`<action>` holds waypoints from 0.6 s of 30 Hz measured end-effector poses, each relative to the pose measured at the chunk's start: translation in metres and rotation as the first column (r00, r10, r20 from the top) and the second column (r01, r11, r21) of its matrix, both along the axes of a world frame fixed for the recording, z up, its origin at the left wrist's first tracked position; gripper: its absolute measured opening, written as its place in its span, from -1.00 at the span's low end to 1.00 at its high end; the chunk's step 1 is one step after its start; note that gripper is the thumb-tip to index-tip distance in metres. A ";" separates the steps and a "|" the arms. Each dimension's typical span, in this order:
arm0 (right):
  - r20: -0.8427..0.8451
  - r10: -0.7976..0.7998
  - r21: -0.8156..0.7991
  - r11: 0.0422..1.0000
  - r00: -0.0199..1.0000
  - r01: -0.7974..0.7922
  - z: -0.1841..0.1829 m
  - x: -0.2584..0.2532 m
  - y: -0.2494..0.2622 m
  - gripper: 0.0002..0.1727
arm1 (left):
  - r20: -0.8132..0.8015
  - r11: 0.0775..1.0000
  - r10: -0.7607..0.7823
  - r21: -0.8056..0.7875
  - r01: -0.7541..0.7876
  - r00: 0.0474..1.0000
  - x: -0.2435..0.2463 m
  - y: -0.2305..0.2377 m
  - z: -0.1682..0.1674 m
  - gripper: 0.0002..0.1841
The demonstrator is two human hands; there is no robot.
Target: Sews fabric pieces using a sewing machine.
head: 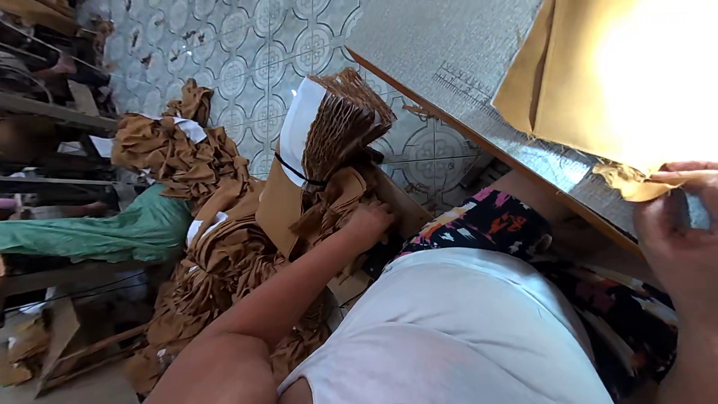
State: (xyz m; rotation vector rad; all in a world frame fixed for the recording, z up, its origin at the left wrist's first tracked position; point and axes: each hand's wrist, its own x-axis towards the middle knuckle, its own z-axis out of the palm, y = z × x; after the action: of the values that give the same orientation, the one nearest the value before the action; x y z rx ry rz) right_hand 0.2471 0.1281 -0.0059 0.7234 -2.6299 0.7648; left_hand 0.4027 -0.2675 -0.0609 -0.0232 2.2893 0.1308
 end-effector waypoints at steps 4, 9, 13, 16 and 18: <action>0.004 -0.045 0.064 0.997 0.999 0.045 -0.001 0.002 0.003 -0.67 | -0.011 0.990 0.082 -0.113 -0.083 0.997 -0.001 0.016 0.004 -0.66; 0.002 -0.039 0.065 0.997 0.999 0.039 0.006 0.002 0.001 -0.69 | -0.247 0.978 0.181 0.152 -0.146 0.952 0.001 0.012 0.015 -0.72; -0.038 0.029 0.027 0.999 0.999 -0.028 0.025 0.004 -0.005 -0.60 | -0.637 0.885 0.344 0.466 -0.010 0.690 0.002 0.013 0.024 -0.83; -0.173 0.071 -0.173 0.980 0.982 -0.101 0.040 0.016 -0.009 -0.44 | -0.726 0.754 0.419 0.613 0.236 0.545 -0.017 0.032 0.055 -0.85; -0.109 0.175 -0.386 0.900 0.979 -0.204 0.050 0.037 -0.025 -0.42 | -0.705 0.601 0.463 0.695 0.394 0.537 -0.035 0.056 0.090 -0.89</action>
State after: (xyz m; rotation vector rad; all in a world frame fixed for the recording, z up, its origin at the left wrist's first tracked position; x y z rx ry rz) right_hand 0.2842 0.1034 0.0443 0.8724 -2.2540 1.2554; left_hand 0.3678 -0.2120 0.0289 0.6177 2.9411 1.5670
